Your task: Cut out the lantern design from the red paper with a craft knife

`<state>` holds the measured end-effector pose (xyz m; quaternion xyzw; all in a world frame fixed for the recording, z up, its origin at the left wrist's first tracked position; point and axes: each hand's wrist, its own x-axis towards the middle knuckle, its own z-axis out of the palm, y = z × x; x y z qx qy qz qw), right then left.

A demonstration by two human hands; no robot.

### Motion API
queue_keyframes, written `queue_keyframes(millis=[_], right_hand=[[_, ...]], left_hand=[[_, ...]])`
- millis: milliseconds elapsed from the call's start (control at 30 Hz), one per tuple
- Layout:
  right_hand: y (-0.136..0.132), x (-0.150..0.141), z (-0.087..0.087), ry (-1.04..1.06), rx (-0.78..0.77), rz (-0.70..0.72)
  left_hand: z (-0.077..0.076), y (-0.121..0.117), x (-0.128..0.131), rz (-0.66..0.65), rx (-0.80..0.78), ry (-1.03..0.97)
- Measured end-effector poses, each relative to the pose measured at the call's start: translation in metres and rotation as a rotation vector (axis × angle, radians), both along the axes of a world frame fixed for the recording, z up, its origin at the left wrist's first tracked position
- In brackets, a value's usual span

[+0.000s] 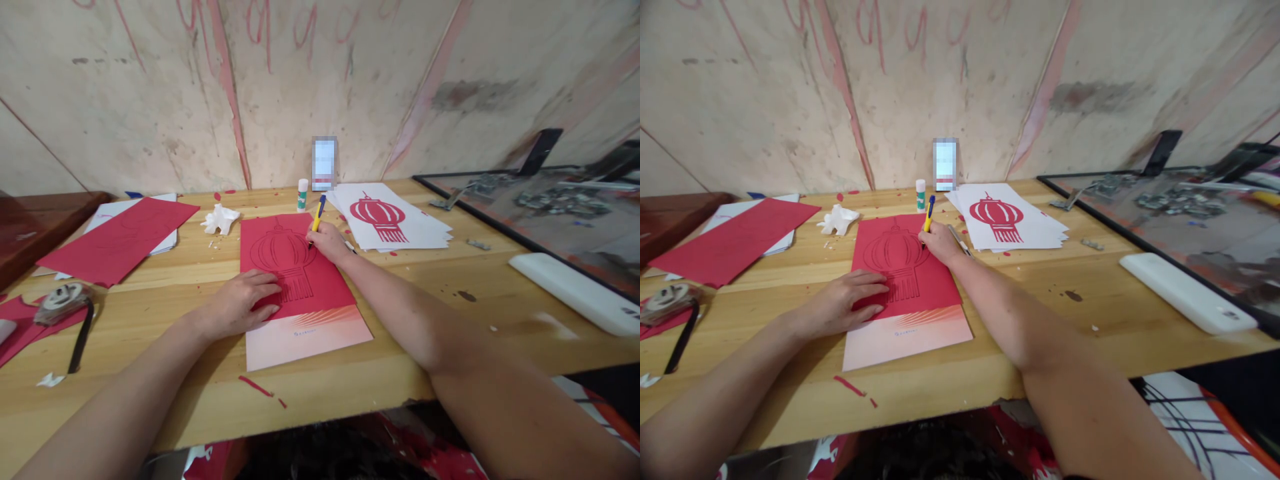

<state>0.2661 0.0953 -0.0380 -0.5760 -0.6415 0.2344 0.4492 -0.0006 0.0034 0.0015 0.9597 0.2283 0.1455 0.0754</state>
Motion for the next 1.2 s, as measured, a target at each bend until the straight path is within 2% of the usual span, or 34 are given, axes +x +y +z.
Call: queue_keyframes(millis=[1200], right_hand=[[0.0009,0.0010,0.0001,-0.019,-0.025,0.007]], left_hand=[[-0.0033,0.0013,-0.0011,-0.006,0.037,0.005]])
